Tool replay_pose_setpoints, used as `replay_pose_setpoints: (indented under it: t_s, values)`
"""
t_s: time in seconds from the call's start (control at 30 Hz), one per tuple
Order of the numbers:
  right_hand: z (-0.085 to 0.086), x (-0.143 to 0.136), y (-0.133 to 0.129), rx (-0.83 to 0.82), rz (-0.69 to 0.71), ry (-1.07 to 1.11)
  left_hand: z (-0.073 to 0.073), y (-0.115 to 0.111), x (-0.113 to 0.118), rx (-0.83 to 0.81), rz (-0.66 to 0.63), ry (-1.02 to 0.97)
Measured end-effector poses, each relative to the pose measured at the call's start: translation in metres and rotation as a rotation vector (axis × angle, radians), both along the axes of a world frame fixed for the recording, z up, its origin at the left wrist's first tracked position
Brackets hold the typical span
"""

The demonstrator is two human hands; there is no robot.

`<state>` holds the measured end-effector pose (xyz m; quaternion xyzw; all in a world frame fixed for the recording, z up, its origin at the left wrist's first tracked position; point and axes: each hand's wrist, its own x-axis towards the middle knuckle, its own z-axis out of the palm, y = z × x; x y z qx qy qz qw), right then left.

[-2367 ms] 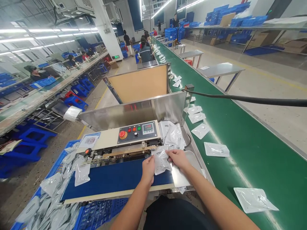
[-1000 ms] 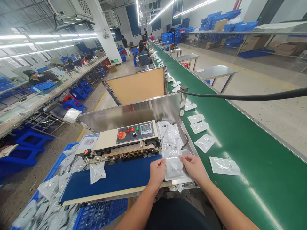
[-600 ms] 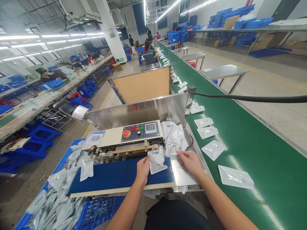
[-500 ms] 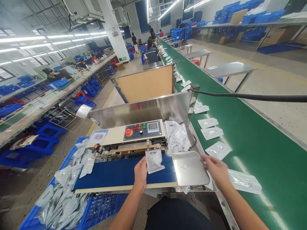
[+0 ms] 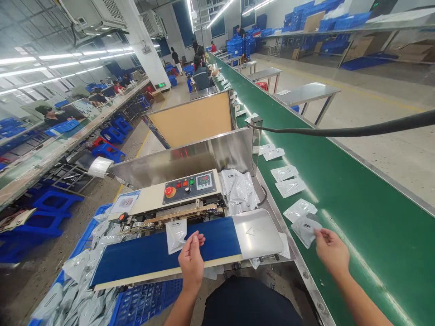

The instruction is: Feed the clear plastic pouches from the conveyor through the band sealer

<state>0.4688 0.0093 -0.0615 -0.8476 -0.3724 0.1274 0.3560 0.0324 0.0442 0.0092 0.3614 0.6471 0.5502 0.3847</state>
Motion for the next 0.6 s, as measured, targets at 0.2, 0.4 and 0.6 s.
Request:
replay_pose_setpoints:
  t_s: [0.2,0.4,0.6]
  values:
    - [0.082,-0.059,0.01,0.24,0.285,-0.064,0.013,0.021,0.076,0.179,-0.457,0.157]
    - [0.121,-0.107,0.022,0.251,0.524,0.173,0.019,0.035,0.121,0.254,-0.67,0.142]
    - [0.086,-0.135,0.063,0.06,0.247,0.736,-0.012,0.051,0.106,-0.161,-0.416,-0.045]
